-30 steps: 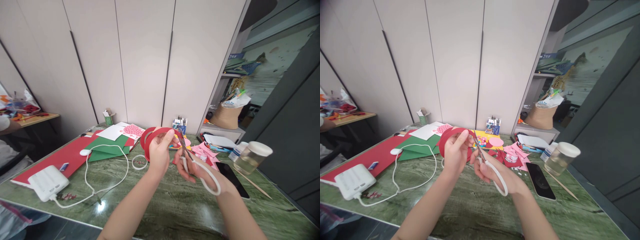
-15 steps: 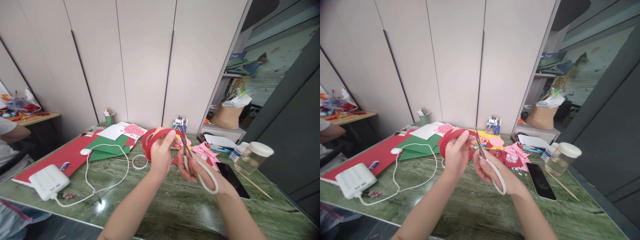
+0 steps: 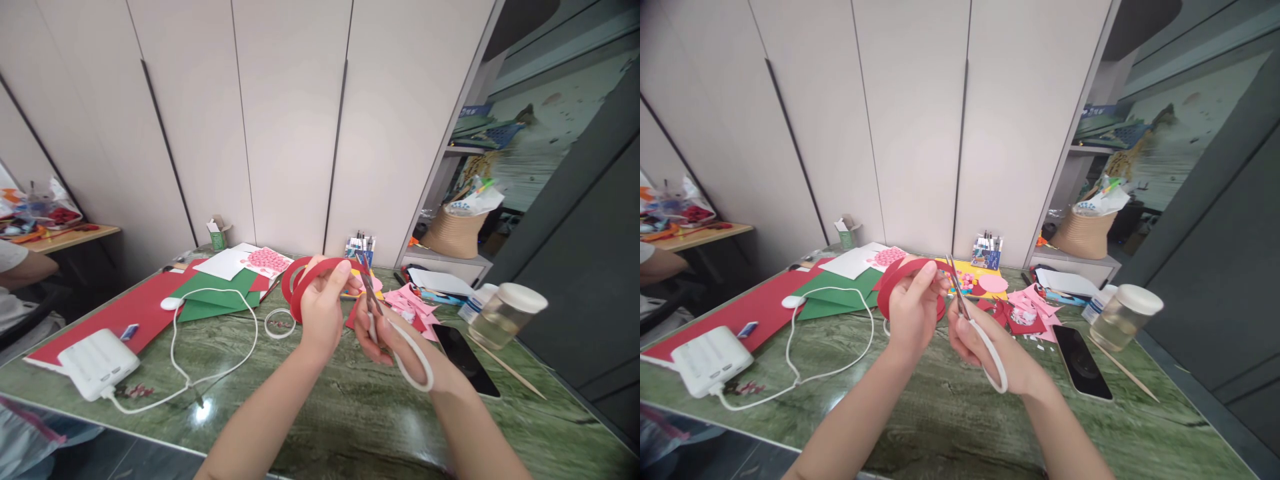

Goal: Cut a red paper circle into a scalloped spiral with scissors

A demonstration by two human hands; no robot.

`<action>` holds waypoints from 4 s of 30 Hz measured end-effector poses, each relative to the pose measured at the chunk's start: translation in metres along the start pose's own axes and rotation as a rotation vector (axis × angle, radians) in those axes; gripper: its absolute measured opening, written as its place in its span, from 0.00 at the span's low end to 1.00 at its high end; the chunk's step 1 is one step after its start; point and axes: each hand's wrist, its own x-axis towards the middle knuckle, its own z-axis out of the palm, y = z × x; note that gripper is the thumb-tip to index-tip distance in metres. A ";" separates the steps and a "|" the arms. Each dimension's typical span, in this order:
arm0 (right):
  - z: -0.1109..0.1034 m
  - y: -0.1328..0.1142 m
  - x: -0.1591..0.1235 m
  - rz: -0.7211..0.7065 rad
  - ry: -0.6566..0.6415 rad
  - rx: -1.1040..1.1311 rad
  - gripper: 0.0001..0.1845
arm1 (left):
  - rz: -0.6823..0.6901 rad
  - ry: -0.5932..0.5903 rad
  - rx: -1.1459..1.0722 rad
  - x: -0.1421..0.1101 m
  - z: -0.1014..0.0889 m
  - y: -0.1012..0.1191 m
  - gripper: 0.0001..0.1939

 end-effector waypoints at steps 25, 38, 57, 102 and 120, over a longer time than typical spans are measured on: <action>0.000 -0.004 -0.004 0.027 -0.042 0.012 0.20 | -0.032 -0.063 0.095 0.008 -0.007 0.010 0.10; -0.006 -0.009 -0.008 0.065 -0.098 -0.019 0.19 | -0.095 -0.189 0.168 0.017 -0.016 0.024 0.10; -0.012 -0.009 -0.011 0.100 -0.111 -0.060 0.19 | -0.134 -0.146 0.196 0.022 -0.018 0.025 0.14; -0.023 -0.016 -0.013 0.213 -0.373 -0.705 0.11 | -0.433 -0.600 0.693 0.034 -0.053 0.064 0.11; -0.025 -0.013 -0.011 0.244 -0.381 -0.726 0.08 | -0.486 -0.632 0.784 0.033 -0.053 0.069 0.08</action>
